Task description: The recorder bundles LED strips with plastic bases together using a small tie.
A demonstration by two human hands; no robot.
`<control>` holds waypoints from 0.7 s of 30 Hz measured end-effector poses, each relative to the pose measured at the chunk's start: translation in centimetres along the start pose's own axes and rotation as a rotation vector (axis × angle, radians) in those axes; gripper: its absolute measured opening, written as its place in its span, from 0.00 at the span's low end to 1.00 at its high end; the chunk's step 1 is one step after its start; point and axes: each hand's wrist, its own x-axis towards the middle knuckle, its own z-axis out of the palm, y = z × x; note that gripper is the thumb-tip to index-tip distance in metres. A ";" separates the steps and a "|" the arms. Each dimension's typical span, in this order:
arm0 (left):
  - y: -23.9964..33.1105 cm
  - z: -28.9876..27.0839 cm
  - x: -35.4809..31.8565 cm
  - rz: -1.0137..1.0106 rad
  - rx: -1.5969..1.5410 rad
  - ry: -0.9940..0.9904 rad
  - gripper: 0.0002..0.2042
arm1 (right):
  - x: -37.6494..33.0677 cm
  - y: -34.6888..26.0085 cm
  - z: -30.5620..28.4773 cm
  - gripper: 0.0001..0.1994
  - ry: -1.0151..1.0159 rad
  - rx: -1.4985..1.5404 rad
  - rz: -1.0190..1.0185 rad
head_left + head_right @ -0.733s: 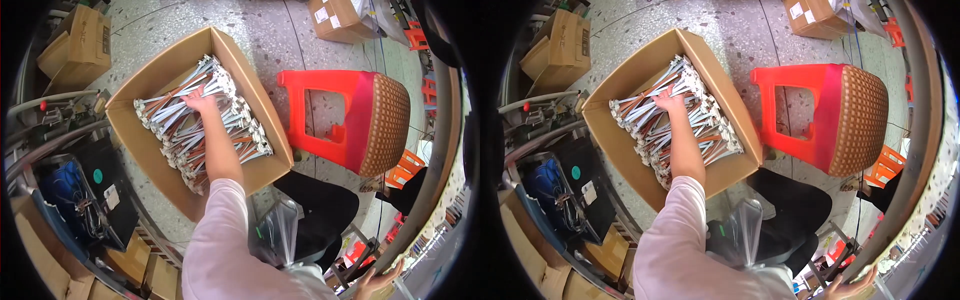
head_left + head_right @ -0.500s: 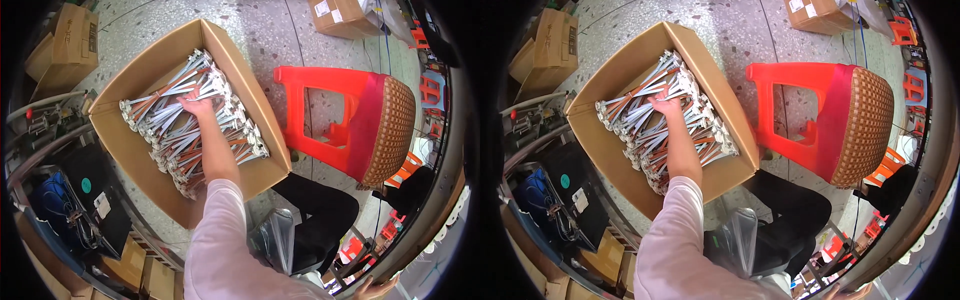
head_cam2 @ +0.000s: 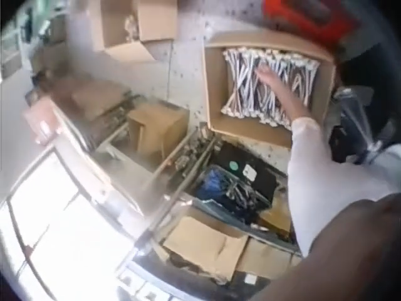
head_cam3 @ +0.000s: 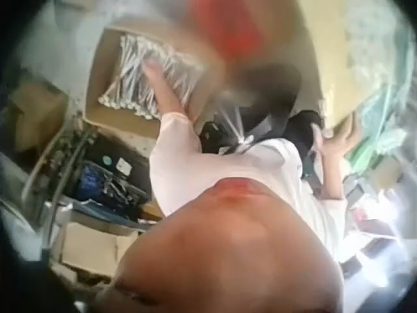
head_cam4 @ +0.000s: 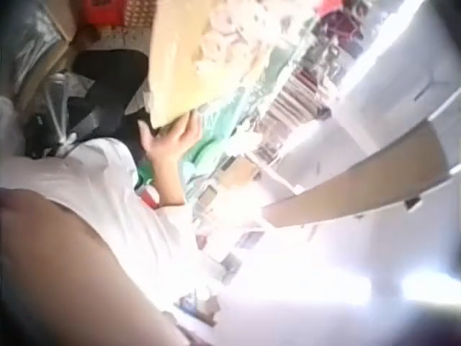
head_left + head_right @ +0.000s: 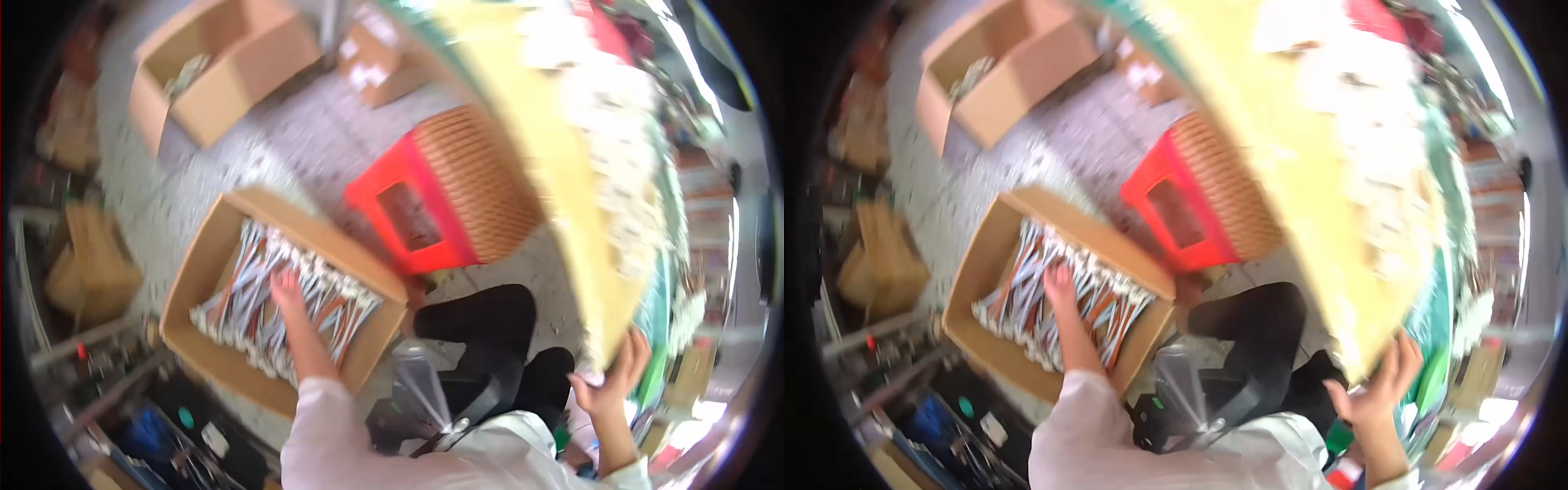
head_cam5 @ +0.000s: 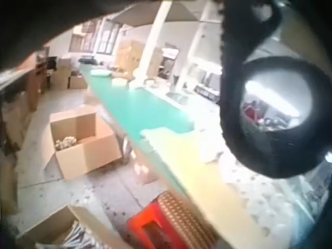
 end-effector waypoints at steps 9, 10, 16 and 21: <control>-2.0 10.1 -32.9 0.443 1.200 -1.127 0.12 | -0.2 2.4 -6.3 0.38 -0.230 0.169 -0.006; -0.7 11.8 -39.9 0.458 1.408 -1.276 0.13 | 0.2 3.2 -7.2 0.38 -0.204 0.176 0.002; -1.7 6.9 -54.8 0.681 2.204 -1.496 0.36 | 7.8 9.6 -10.4 0.15 -0.354 0.234 -0.089; -3.6 7.8 -57.2 0.845 2.338 -1.295 0.32 | 21.7 16.7 -5.3 0.23 0.008 0.207 -0.200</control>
